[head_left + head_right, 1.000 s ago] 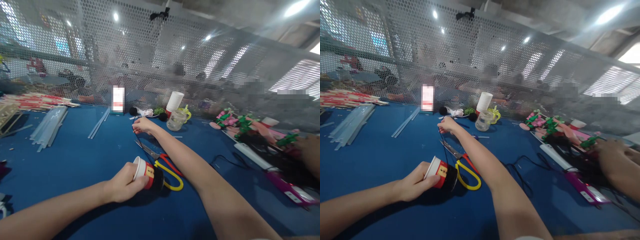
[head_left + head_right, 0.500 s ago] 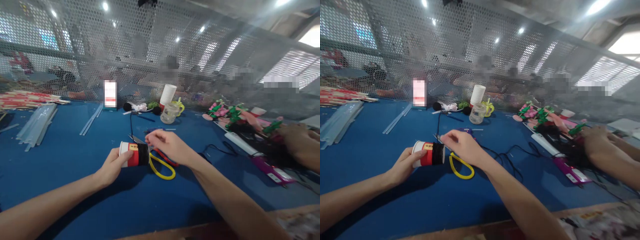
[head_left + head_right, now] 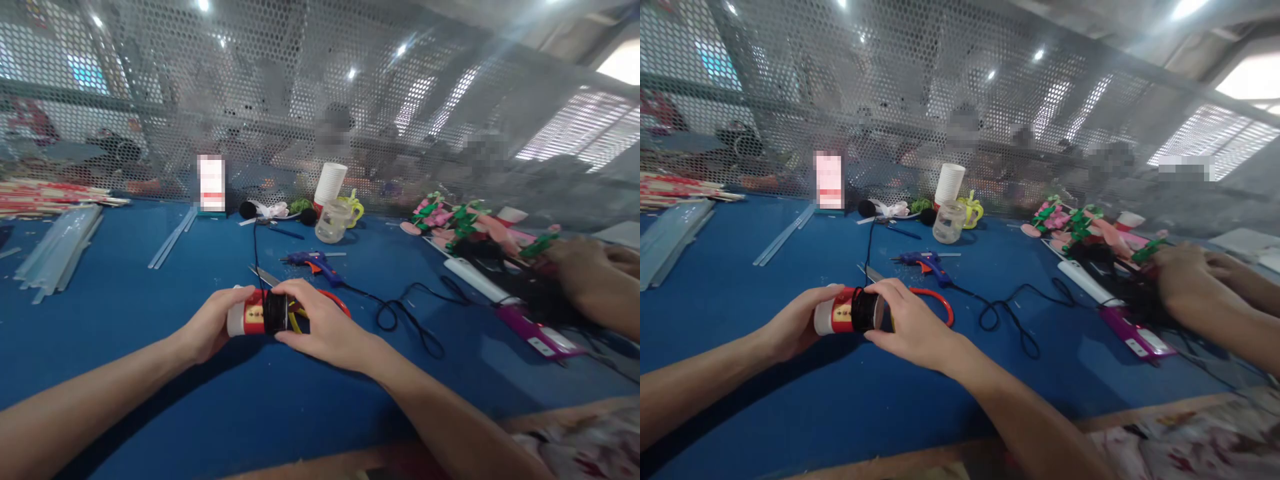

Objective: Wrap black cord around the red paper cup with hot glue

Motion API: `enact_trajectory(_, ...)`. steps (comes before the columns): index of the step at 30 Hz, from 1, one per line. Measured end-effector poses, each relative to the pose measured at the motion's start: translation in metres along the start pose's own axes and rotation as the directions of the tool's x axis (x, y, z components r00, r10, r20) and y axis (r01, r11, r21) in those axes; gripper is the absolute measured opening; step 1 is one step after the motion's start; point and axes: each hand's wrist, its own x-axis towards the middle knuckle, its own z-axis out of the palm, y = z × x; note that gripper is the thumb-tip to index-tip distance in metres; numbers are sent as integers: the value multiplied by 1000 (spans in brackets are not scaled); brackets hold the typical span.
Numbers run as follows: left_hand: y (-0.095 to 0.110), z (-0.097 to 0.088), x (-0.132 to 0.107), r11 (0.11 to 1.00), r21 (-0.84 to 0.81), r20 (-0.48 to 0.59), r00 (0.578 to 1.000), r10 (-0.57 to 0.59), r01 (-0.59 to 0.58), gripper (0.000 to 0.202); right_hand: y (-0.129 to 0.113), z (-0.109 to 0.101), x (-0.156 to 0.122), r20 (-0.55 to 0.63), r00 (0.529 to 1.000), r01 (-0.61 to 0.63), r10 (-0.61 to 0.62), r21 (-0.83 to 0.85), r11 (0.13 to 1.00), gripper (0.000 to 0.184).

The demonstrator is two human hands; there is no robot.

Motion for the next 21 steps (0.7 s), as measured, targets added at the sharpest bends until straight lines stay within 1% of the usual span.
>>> enact_trajectory(2,-2,0,1,999,40,4,1000,-5,4,24,1,2,1,8,1000,2,-2,12,1000,47)
enact_trajectory(4,-5,-2,1,994,105,30,1000,7,-11,24,3,3,1,7,1000,10,-11,38,999,44)
enact_trajectory(7,-9,-3,-1,974,221,56,998,41,-52,23,2,5,2,30,997,66,-68,61,996,37)
enact_trajectory(10,-10,-1,-1,938,331,66,994,84,-101,25,-2,9,3,68,992,100,-105,81,992,41)
enact_trajectory(12,-9,0,-1,916,384,65,993,102,-119,26,-4,12,3,72,993,84,-94,132,988,44)
enact_trajectory(15,-9,1,-2,890,440,35,993,114,-118,26,-6,14,4,67,996,38,-56,238,970,46)
enact_trajectory(17,-9,1,-2,885,452,9,992,125,-116,24,-4,10,7,45,999,5,-17,259,966,45)
enact_trajectory(18,-9,0,-2,886,450,-4,992,129,-113,23,-1,5,9,16,1000,-27,24,232,972,43)
enact_trajectory(19,-8,0,-2,887,447,-15,991,133,-112,23,3,-1,12,-27,995,-85,91,164,983,40)
enact_trajectory(20,-7,0,-3,888,447,-24,990,138,-113,22,9,-9,16,-79,982,-165,172,82,983,36)
enact_trajectory(21,-6,-1,-3,885,451,-31,989,143,-114,22,17,-17,20,-164,952,-268,257,-51,962,33)
